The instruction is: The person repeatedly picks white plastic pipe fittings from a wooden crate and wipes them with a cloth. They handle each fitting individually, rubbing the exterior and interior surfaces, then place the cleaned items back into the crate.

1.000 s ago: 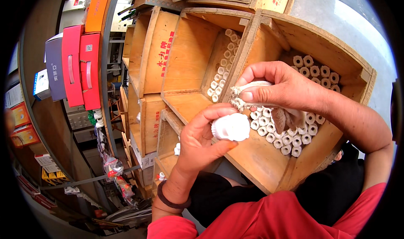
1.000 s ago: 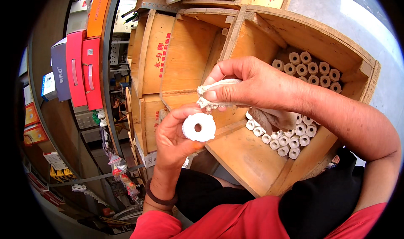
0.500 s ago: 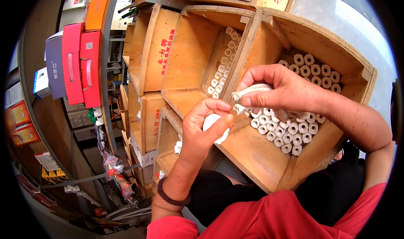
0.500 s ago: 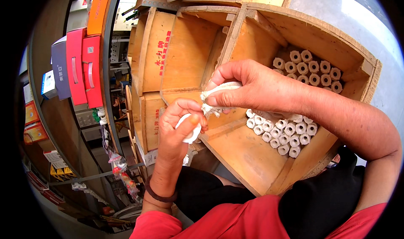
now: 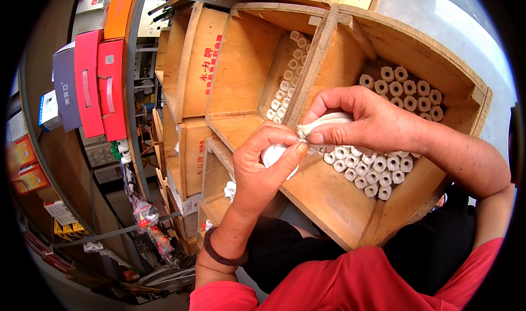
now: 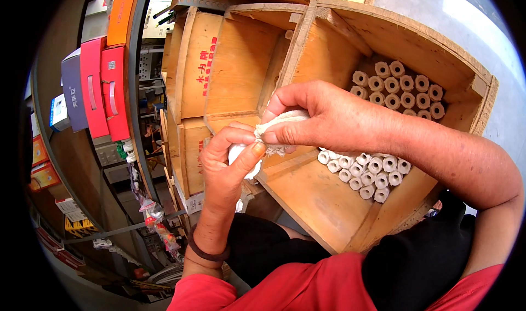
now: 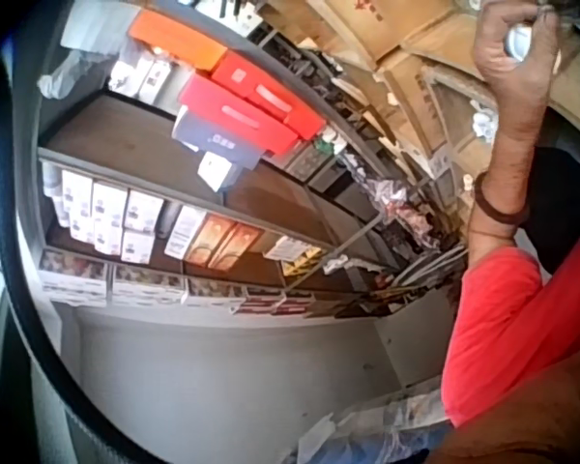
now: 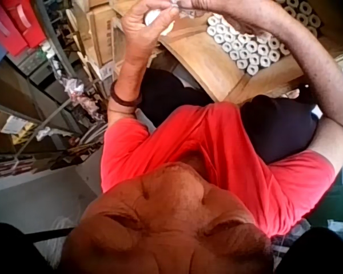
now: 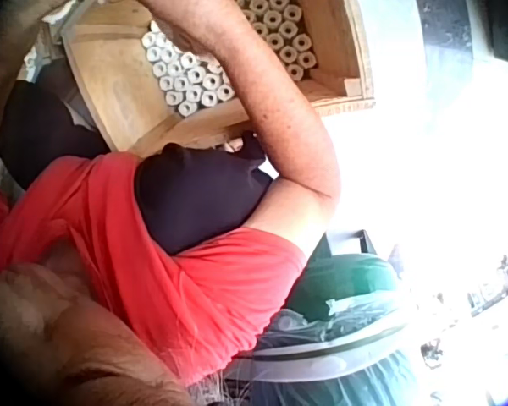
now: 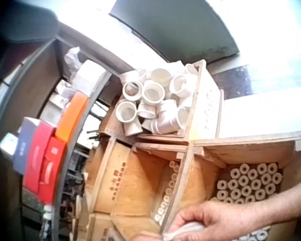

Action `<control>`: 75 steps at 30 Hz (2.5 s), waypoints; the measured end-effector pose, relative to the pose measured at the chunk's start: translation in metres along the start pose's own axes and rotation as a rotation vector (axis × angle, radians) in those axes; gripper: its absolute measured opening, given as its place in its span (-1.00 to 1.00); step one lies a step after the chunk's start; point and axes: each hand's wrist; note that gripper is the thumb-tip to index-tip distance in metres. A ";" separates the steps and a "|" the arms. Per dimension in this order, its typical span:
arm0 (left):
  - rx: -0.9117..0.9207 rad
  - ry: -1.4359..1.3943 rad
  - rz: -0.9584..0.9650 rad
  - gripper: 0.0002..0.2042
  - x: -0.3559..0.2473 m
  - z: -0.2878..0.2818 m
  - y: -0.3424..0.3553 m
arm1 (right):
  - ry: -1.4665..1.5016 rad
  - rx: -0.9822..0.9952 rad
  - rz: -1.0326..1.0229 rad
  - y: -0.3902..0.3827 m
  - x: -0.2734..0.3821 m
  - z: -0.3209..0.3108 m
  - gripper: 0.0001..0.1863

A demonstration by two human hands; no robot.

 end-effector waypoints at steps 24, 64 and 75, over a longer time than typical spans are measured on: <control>-0.030 0.131 0.207 -0.45 -0.008 0.009 -0.006 | 0.152 -0.008 0.100 -0.001 0.008 -0.001 -0.70; 0.106 0.212 0.333 -0.48 -0.007 0.010 0.002 | 0.190 0.098 0.139 -0.003 0.005 -0.001 -0.72; 0.125 0.037 0.117 -0.56 -0.007 0.006 -0.001 | 0.261 0.116 0.183 -0.002 0.006 0.001 -0.66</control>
Point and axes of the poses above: each hand's wrist, its own y-axis towards the middle knuckle, its own z-axis out of the palm, x = y × z, and after that the axes turned 4 degrees about -x, right-handed
